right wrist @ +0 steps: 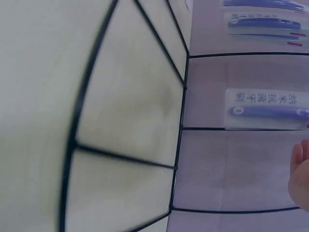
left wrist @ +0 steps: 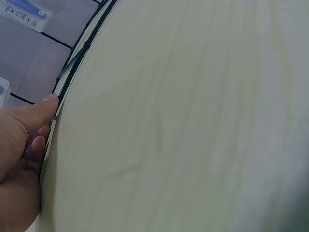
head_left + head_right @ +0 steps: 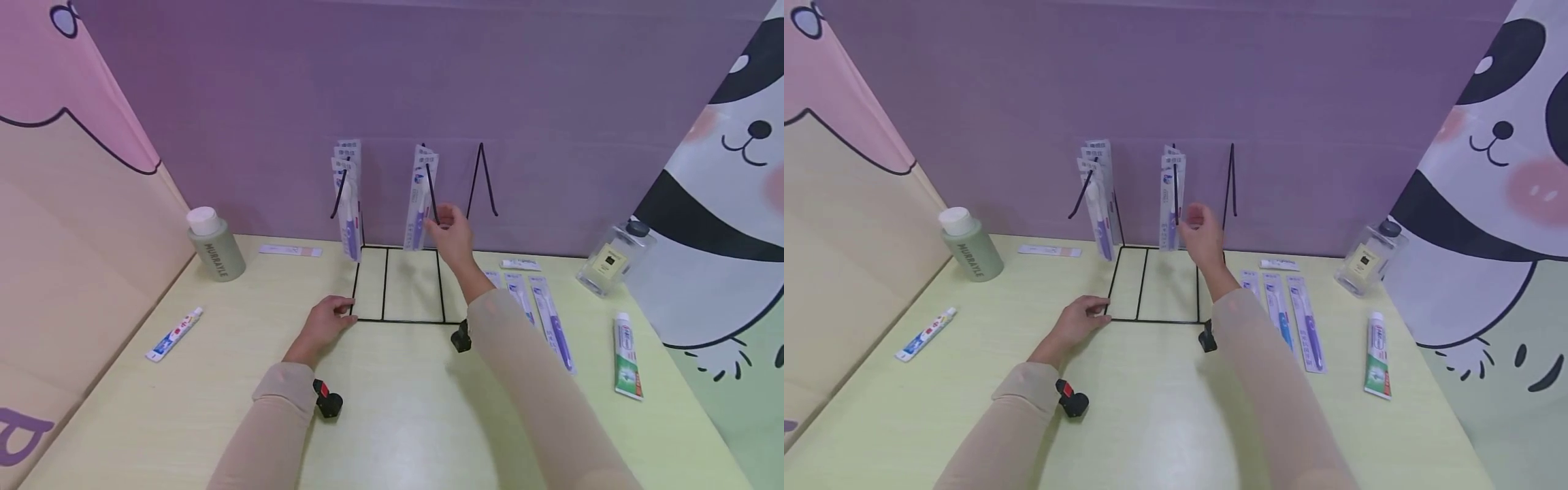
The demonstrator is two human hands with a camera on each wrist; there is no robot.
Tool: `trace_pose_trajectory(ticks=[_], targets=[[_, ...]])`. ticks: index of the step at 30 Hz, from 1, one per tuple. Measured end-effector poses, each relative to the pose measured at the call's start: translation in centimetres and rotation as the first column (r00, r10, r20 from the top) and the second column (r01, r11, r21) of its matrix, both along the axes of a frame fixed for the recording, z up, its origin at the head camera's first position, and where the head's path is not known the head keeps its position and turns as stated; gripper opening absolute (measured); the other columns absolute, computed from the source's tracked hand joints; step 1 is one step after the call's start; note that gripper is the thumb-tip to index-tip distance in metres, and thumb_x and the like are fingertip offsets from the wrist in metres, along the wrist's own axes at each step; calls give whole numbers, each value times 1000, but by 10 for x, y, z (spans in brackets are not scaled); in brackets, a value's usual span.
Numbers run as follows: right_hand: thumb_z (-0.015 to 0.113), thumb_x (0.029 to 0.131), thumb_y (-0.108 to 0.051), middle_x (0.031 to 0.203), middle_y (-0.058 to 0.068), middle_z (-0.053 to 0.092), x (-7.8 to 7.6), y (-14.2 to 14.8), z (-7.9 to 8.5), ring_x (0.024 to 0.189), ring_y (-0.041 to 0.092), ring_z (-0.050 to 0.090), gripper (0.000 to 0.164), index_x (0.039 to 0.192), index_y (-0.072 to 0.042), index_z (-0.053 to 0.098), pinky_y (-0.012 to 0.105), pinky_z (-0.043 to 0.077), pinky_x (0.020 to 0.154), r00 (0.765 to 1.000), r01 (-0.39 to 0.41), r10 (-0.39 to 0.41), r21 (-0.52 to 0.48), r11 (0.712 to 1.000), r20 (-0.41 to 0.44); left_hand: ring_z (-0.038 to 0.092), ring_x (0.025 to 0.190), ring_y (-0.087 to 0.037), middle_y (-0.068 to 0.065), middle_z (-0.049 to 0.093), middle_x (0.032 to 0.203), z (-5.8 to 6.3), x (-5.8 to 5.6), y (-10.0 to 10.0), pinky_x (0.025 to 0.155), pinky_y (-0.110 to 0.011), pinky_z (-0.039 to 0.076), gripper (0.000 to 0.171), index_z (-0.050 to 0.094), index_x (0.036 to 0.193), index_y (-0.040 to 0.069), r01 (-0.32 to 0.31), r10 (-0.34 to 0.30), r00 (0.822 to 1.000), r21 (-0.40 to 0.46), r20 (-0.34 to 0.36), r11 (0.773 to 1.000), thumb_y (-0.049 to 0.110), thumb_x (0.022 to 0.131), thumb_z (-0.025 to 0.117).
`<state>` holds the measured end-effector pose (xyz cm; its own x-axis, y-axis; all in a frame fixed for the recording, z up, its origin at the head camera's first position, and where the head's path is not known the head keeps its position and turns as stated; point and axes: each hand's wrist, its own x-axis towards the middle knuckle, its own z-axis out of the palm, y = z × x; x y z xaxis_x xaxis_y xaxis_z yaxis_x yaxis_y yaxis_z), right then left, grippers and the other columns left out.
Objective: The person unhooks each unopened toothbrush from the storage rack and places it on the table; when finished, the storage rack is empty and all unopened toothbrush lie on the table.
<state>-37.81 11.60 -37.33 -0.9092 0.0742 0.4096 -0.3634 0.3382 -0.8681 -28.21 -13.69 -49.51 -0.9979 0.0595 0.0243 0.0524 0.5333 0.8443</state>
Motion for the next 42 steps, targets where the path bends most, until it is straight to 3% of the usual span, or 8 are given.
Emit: trace_pose_trajectory(ticks=[4, 11, 17, 25, 31, 37, 42], targets=[[71, 79, -18, 100, 6, 57, -7, -7, 4, 90, 17, 52, 42, 114, -5, 52, 28, 42, 77, 999, 45, -45, -20, 999, 14, 49, 99, -23, -8, 51, 108, -2, 0, 1, 84, -37, 41, 37, 60, 117, 7, -3, 3, 1000, 2, 20, 1000, 12, 81, 68], [71, 79, -17, 91, 6, 56, -8, -15, 5, 84, 18, 52, 37, 108, -4, 52, 28, 44, 73, 999, 38, -37, -102, 994, 17, 48, 101, -24, -10, 51, 111, 2, 3, 3, 86, -38, 40, 37, 60, 118, 7, -6, 6, 1000, -39, 10, 999, 13, 82, 67], [70, 80, -17, 86, 4, 55, -6, -18, 6, 81, 16, 51, 31, 102, -5, 52, 27, 43, 70, 999, 41, -38, -114, 993, 25, 49, 101, -24, -9, 51, 111, 2, 4, 4, 86, -37, 40, 37, 60, 118, 6, -4, 5, 1000, -42, 4, 999, 13, 82, 68], [68, 82, -20, 83, 5, 56, -10, -18, 2, 78, 18, 50, 24, 93, -3, 55, 28, 40, 68, 996, 79, -84, -124, 989, -32, 48, 101, -24, -10, 50, 112, 2, 3, 3, 86, -38, 40, 37, 59, 119, 7, 3, -3, 1000, -37, 4, 999, 13, 83, 67], [65, 85, -17, 88, 5, 56, -8, -15, 0, 81, 17, 52, 20, 95, -3, 55, 27, 43, 71, 999, -4, -2, -191, 982, -33, 49, 99, -24, -10, 51, 109, 1, 1, 2, 85, -37, 40, 37, 60, 117, 5, 10, -10, 1000, -40, -10, 999, 12, 82, 67], [62, 85, -5, 92, 12, 56, 3, -10, 5, 76, 17, 53, 20, 101, 4, 53, 27, 45, 68, 992, -124, 111, -285, 951, -60, 48, 99, -24, -10, 51, 110, 2, 1, 2, 86, -38, 40, 37, 60, 117, 5, 7, -7, 1000, -37, -9, 999, 12, 82, 67], [62, 85, -3, 94, 13, 57, 8, -1, 8, 75, 17, 54, 20, 103, 1, 55, 25, 46, 69, 982, -187, 169, -336, 923, -83, 48, 100, -25, -10, 51, 111, 1, 1, 2, 86, -39, 40, 37, 59, 118, 5, 14, -15, 1000, -41, -11, 999, 12, 82, 67]])
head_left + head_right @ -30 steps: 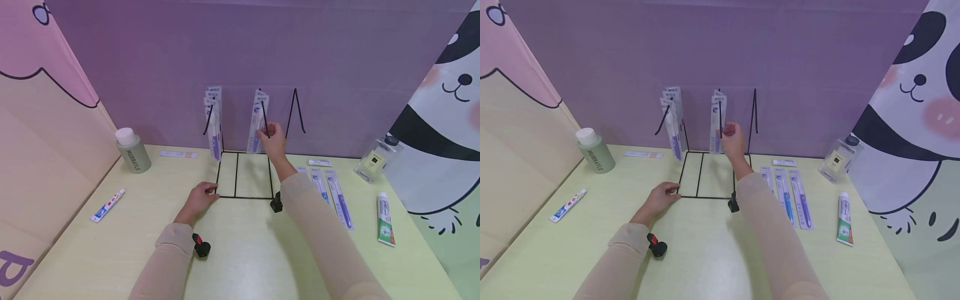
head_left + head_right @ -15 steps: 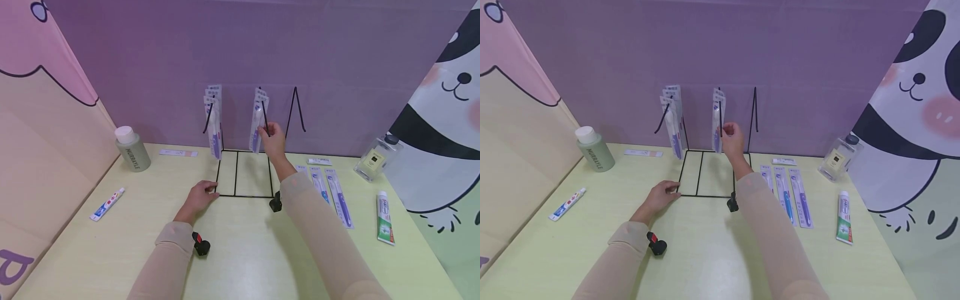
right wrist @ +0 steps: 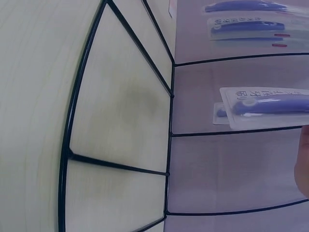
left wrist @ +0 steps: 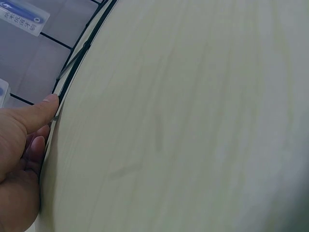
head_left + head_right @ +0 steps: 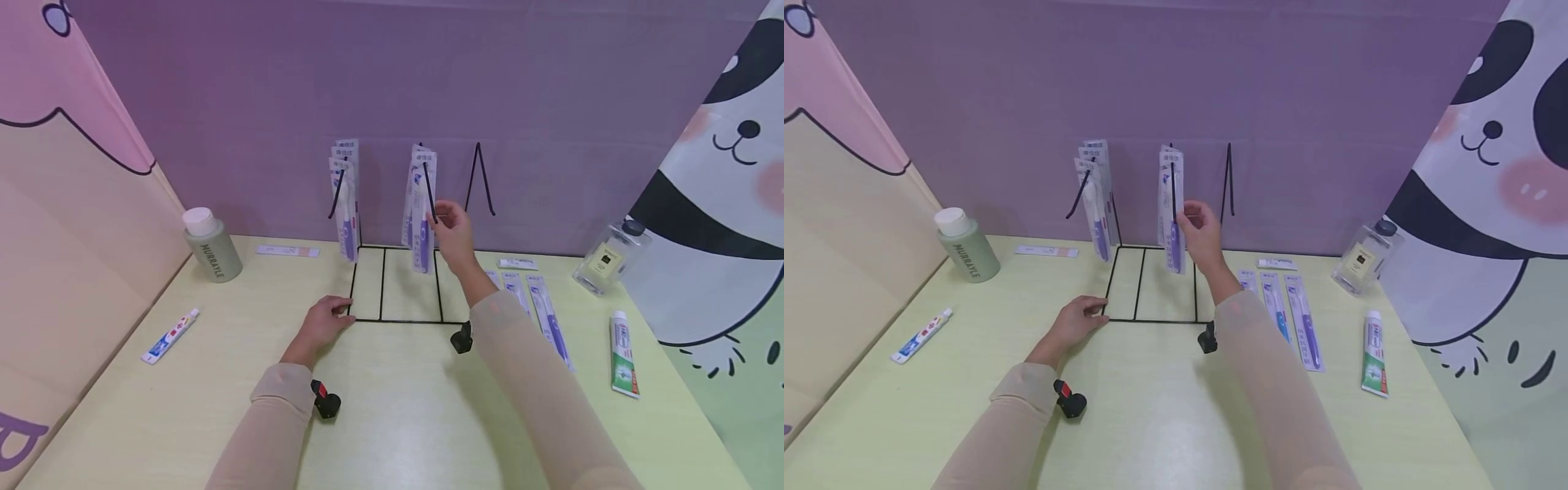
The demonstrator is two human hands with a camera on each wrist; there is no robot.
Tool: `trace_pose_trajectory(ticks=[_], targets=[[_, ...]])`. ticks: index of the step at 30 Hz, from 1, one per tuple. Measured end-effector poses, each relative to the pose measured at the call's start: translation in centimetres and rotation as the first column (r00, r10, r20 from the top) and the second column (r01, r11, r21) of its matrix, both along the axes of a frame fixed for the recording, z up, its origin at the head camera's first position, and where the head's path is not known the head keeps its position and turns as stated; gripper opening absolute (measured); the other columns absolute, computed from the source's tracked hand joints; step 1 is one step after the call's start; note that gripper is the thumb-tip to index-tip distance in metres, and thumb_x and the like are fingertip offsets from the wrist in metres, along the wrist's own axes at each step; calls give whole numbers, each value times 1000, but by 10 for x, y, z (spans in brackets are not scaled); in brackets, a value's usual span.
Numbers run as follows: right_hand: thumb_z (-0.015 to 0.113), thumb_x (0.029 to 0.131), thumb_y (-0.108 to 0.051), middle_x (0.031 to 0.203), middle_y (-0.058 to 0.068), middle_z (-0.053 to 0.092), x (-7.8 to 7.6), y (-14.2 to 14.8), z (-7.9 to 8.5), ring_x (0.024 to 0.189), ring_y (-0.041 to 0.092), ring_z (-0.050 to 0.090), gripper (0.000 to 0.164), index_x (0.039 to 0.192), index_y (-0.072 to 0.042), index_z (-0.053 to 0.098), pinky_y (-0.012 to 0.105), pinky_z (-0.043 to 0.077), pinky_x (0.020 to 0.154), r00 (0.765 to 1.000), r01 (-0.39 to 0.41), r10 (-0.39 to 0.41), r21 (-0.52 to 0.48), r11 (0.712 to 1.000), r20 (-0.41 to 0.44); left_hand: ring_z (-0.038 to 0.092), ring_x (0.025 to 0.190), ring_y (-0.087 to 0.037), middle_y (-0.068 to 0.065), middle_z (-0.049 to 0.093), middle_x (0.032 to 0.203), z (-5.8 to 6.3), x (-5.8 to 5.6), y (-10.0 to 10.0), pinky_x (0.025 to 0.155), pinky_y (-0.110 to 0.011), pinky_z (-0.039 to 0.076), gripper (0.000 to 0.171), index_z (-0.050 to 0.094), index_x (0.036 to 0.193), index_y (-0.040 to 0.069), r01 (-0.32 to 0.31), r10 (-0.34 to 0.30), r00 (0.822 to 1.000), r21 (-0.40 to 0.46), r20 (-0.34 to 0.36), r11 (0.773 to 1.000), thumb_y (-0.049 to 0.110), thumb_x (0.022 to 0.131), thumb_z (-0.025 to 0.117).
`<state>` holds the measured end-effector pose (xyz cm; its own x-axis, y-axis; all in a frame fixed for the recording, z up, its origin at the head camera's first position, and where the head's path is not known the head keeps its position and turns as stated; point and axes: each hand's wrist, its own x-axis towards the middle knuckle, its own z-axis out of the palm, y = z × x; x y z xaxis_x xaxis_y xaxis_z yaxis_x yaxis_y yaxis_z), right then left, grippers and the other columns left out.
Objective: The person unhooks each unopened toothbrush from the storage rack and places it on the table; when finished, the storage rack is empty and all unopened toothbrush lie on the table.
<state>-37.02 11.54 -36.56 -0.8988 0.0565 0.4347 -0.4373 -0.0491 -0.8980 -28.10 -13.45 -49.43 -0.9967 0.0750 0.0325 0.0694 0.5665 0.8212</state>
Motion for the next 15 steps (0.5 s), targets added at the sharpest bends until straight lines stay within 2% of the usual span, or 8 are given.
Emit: trace_pose_trajectory(ticks=[6, 10, 15], targets=[[60, 85, 2, 90, 7, 56, 7, 6, 3, 74, 16, 52, 22, 105, 5, 52, 24, 45, 68, 998, -44, 43, -37, 998, -39, 48, 100, -24, -9, 50, 112, -2, -1, -1, 86, -38, 40, 37, 59, 118, 7, -5, 5, 1000, 5, 24, 1000, 13, 82, 67], [55, 86, 6, 89, 5, 56, 9, 8, 3, 73, 14, 52, 21, 106, 8, 49, 24, 46, 64, 997, -74, 72, -62, 995, -34, 48, 100, -24, -9, 51, 111, -1, 0, 0, 86, -39, 40, 37, 59, 118, 6, -10, 10, 1000, 6, 18, 1000, 12, 82, 67], [51, 88, 7, 88, 3, 54, 10, 15, 2, 72, 14, 50, 17, 103, -1, 50, 23, 45, 62, 995, -97, 96, -95, 991, -10, 48, 100, -24, -9, 51, 112, 0, 0, -1, 86, -38, 40, 37, 59, 118, 6, -7, 7, 1000, 3, 14, 1000, 12, 82, 67]])
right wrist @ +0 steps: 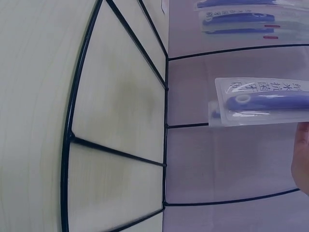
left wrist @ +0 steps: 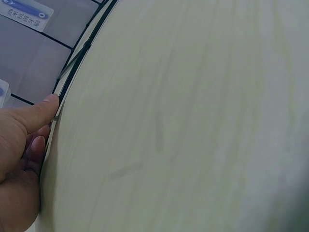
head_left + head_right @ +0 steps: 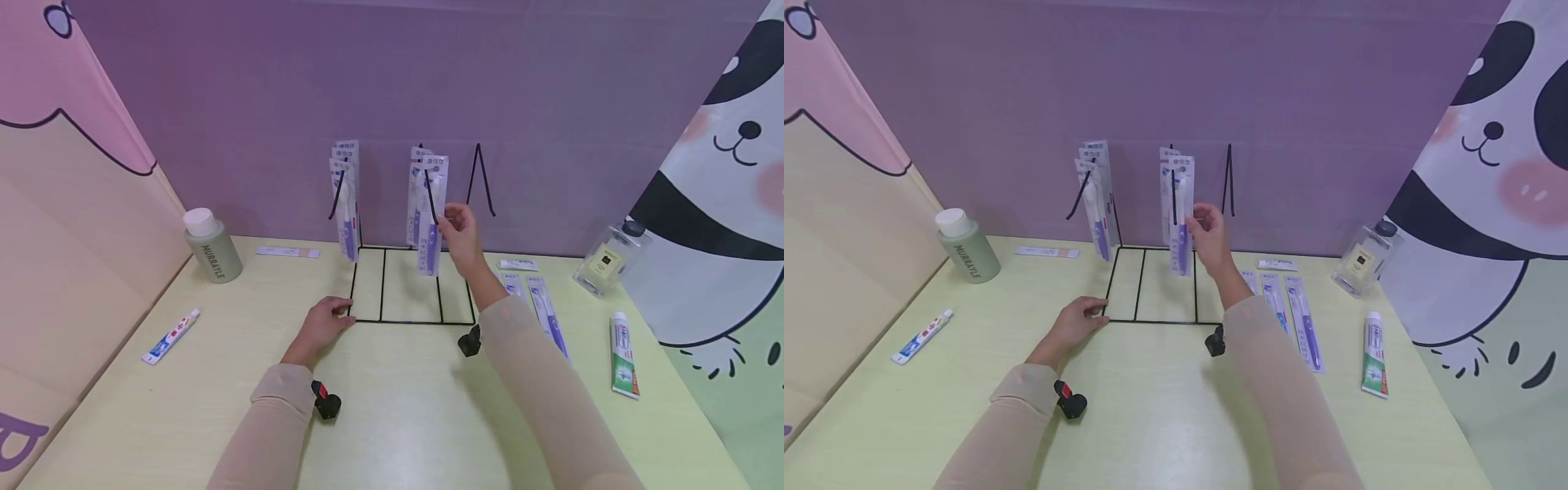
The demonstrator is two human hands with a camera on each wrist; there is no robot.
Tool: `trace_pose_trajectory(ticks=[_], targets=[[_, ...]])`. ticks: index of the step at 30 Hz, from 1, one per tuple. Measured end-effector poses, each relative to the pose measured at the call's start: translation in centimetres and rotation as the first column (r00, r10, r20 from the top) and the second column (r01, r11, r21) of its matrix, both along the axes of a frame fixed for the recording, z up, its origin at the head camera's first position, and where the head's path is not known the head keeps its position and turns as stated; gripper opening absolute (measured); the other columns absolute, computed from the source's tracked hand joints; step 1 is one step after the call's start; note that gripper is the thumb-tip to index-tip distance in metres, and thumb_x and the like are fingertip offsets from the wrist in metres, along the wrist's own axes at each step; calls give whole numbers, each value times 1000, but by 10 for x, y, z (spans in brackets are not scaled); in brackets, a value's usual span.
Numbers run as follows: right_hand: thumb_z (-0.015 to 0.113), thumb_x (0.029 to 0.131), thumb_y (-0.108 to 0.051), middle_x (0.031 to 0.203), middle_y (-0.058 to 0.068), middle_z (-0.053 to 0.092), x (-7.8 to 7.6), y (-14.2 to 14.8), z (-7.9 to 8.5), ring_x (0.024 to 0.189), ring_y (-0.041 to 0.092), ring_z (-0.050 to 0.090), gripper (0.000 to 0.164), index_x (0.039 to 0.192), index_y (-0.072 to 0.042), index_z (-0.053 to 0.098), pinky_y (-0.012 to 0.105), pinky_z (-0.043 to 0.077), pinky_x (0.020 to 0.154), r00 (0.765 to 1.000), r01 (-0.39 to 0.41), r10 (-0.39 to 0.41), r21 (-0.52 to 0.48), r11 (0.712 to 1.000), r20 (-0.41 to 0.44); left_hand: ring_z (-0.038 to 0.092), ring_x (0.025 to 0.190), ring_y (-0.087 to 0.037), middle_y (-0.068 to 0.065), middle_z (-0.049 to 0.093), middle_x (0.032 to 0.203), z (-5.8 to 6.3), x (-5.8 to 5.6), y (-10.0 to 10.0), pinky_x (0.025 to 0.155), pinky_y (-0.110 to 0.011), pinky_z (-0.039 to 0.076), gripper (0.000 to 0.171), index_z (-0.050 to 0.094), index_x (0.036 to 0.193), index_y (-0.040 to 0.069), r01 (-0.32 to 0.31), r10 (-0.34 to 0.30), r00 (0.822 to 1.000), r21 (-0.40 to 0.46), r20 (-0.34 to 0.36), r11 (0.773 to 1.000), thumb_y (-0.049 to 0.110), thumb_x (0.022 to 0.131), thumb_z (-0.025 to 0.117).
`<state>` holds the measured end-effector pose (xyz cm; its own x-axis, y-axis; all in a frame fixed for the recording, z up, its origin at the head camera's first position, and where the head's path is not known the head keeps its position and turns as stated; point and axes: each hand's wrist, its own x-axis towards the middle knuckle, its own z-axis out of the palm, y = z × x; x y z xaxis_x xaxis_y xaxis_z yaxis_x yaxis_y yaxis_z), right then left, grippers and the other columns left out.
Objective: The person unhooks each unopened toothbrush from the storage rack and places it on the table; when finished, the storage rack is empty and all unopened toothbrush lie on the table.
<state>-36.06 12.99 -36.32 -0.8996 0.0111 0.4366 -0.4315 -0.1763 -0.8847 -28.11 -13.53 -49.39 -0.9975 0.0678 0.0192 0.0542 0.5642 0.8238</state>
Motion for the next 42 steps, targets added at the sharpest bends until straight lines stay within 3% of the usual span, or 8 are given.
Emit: trace_pose_trajectory(ticks=[6, 12, 15, 19, 23, 27, 37, 42], targets=[[55, 88, 2, 89, 3, 56, 9, 13, -3, 74, 14, 51, 16, 101, -5, 51, 23, 47, 62, 998, 7, -8, 25, 1000, 58, 48, 101, -24, -9, 50, 112, 1, -2, -1, 86, -39, 40, 38, 59, 119, 7, -1, 1, 1000, 2, 11, 1000, 14, 82, 67], [56, 89, -3, 94, 6, 55, 34, 25, -16, 77, 15, 53, 22, 109, -2, 47, 25, 49, 63, 976, -41, 12, 132, 990, 215, 49, 101, -26, -10, 51, 112, 2, -5, -10, 86, -39, 40, 38, 58, 119, 5, -2, 1, 1000, -25, -21, 1000, 13, 83, 67], [55, 90, -5, 94, 7, 53, 54, 32, -25, 77, 15, 52, 26, 114, -4, 46, 27, 49, 64, 941, -80, 21, 162, 984, 338, 49, 101, -26, -11, 50, 112, 3, -4, -14, 86, -39, 40, 38, 59, 118, 5, -4, 4, 1000, -6, -28, 1000, 13, 83, 67], [52, 91, -4, 91, 9, 53, 84, 44, -41, 74, 16, 53, 32, 121, -6, 42, 32, 48, 64, 873, -143, 49, 160, 977, 485, 49, 98, -26, -11, 51, 109, 3, -2, -15, 83, -38, 41, 37, 60, 116, 4, 10, -9, 998, 8, -65, 1000, 16, 82, 68], [51, 91, -1, 91, 11, 54, 111, 58, -60, 76, 21, 57, 39, 127, -7, 37, 38, 49, 67, 811, -217, 60, 204, 954, 582, 49, 98, -26, -11, 51, 109, 0, -4, -13, 84, -38, 41, 37, 59, 117, 4, 12, -12, 998, 0, -54, 1000, 14, 82, 68], [52, 89, 1, 92, 15, 53, 134, 70, -74, 78, 25, 58, 43, 129, -8, 36, 40, 50, 67, 764, -272, 47, 255, 928, 644, 49, 101, -26, -11, 50, 113, -2, -6, -10, 86, -39, 40, 38, 58, 119, 4, 11, -11, 1000, -8, -17, 1000, 12, 83, 67], [56, 84, 7, 87, 18, 52, 165, 77, -91, 67, 26, 59, 44, 124, -1, 38, 42, 52, 62, 688, -319, -4, 308, 896, 726, 47, 103, -26, -10, 48, 116, -1, -2, -4, 87, -39, 40, 38, 57, 120, 6, 18, -18, 999, 10, 26, 1000, 13, 84, 66], [58, 83, 7, 87, 18, 53, 169, 79, -91, 65, 25, 60, 41, 120, 3, 41, 40, 52, 56, 694, -313, -77, 396, 863, 715, 47, 103, -25, -10, 49, 114, 0, -3, -1, 87, -39, 40, 38, 57, 120, 6, 22, -22, 1000, 4, 19, 1000, 14, 84, 66]])
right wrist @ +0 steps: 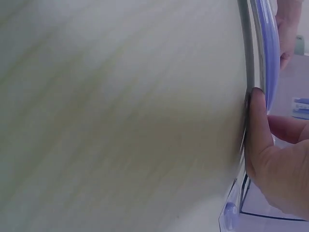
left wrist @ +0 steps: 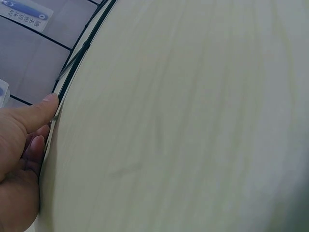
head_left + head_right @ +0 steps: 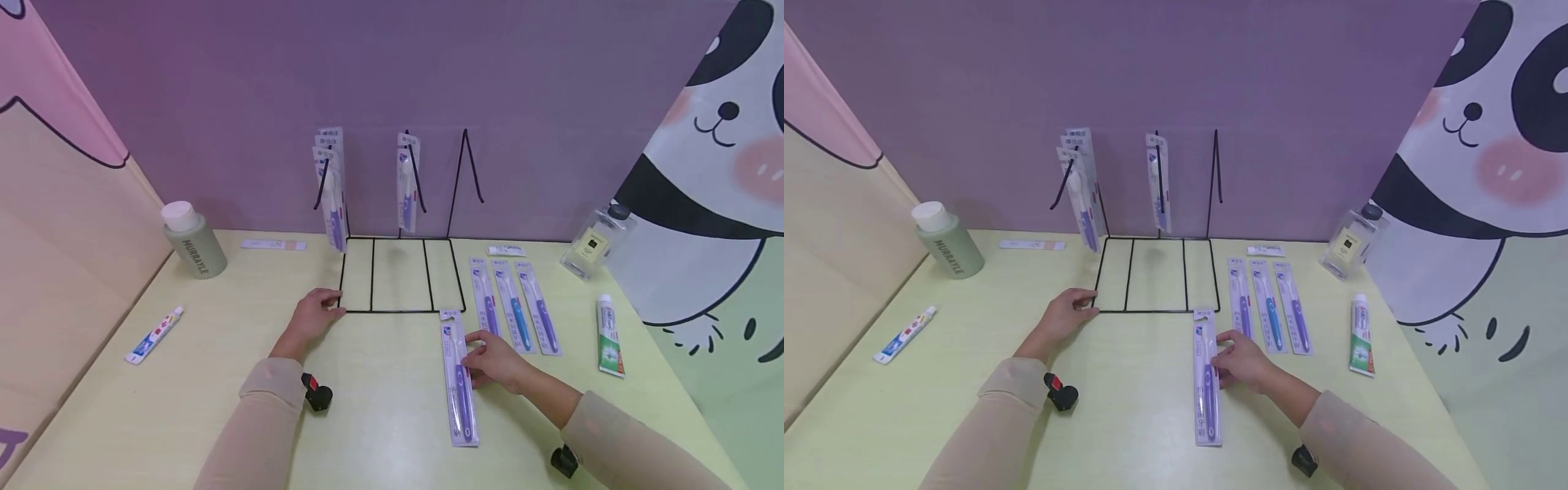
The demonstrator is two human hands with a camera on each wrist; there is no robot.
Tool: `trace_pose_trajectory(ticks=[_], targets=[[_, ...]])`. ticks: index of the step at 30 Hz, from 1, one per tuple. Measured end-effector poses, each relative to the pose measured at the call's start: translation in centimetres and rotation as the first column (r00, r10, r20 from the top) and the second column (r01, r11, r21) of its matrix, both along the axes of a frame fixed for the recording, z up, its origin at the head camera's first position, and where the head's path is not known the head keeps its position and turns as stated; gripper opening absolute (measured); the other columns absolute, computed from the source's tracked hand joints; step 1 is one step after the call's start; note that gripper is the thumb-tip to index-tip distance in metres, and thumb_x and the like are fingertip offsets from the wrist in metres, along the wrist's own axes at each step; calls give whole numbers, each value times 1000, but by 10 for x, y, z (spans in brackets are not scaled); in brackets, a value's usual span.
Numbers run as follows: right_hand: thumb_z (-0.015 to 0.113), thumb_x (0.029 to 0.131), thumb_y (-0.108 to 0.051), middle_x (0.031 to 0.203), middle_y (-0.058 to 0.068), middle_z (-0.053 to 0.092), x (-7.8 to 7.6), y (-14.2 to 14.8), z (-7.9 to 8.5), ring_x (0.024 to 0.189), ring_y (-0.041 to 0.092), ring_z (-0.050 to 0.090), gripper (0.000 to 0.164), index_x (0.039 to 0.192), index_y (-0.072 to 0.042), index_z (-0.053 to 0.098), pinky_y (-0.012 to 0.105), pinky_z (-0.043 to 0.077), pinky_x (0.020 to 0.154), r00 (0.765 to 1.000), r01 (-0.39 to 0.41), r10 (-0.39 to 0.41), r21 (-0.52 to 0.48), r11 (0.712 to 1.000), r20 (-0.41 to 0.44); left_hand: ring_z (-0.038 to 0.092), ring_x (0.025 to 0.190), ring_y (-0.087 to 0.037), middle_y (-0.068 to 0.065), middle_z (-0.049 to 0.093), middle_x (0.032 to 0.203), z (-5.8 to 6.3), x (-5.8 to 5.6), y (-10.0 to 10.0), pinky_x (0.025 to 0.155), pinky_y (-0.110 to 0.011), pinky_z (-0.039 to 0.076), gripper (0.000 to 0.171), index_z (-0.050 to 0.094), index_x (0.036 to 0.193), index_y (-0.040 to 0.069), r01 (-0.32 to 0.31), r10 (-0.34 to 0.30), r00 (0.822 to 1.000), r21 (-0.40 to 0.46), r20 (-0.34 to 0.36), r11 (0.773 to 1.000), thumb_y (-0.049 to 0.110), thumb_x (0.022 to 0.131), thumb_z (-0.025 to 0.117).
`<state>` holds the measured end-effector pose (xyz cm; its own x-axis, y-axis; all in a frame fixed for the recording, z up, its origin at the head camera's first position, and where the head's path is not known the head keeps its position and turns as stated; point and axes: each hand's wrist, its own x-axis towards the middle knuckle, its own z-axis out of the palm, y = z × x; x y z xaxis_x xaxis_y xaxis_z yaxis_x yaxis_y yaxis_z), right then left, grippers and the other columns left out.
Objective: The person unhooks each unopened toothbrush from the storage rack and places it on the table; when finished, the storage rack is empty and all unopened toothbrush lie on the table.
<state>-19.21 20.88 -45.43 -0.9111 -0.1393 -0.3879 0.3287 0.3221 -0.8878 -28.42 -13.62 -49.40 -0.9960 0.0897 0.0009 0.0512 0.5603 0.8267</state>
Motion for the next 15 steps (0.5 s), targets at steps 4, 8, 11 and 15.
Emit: trace_pose_trajectory(ticks=[4, 8, 11, 15], targets=[[60, 82, 5, 84, 16, 54, -1, 3, 1, 65, 24, 60, 42, 120, 3, 43, 39, 52, 53, 999, -30, 32, 100, 995, -21, 47, 103, -26, -10, 49, 114, 1, 0, 0, 87, -39, 40, 38, 57, 120, 5, 5, -5, 1000, -4, -6, 1000, 13, 84, 66], [62, 82, 2, 83, 14, 55, -2, 7, 1, 65, 23, 59, 43, 121, 2, 44, 37, 51, 51, 998, -53, 58, 190, 980, -23, 48, 101, -24, -9, 50, 113, 1, 0, 1, 87, -37, 40, 38, 58, 120, 6, -4, 4, 1000, -6, -1, 1000, 14, 83, 66], [63, 81, 1, 82, 13, 54, -2, 9, 3, 64, 23, 59, 44, 121, 2, 44, 36, 51, 51, 997, -70, 78, 241, 968, -23, 48, 101, -25, -9, 50, 112, 2, 0, 1, 86, -37, 40, 38, 58, 119, 6, -9, 9, 1000, -5, 4, 1000, 13, 83, 66], [66, 80, -3, 79, 9, 56, 0, 10, 8, 58, 20, 59, 45, 120, 3, 46, 33, 51, 50, 988, -113, 144, 377, 919, -54, 47, 99, -25, -9, 49, 110, 2, 1, 2, 85, -38, 40, 38, 58, 119, 6, -19, 19, 1000, 7, 16, 1000, 13, 83, 66]])
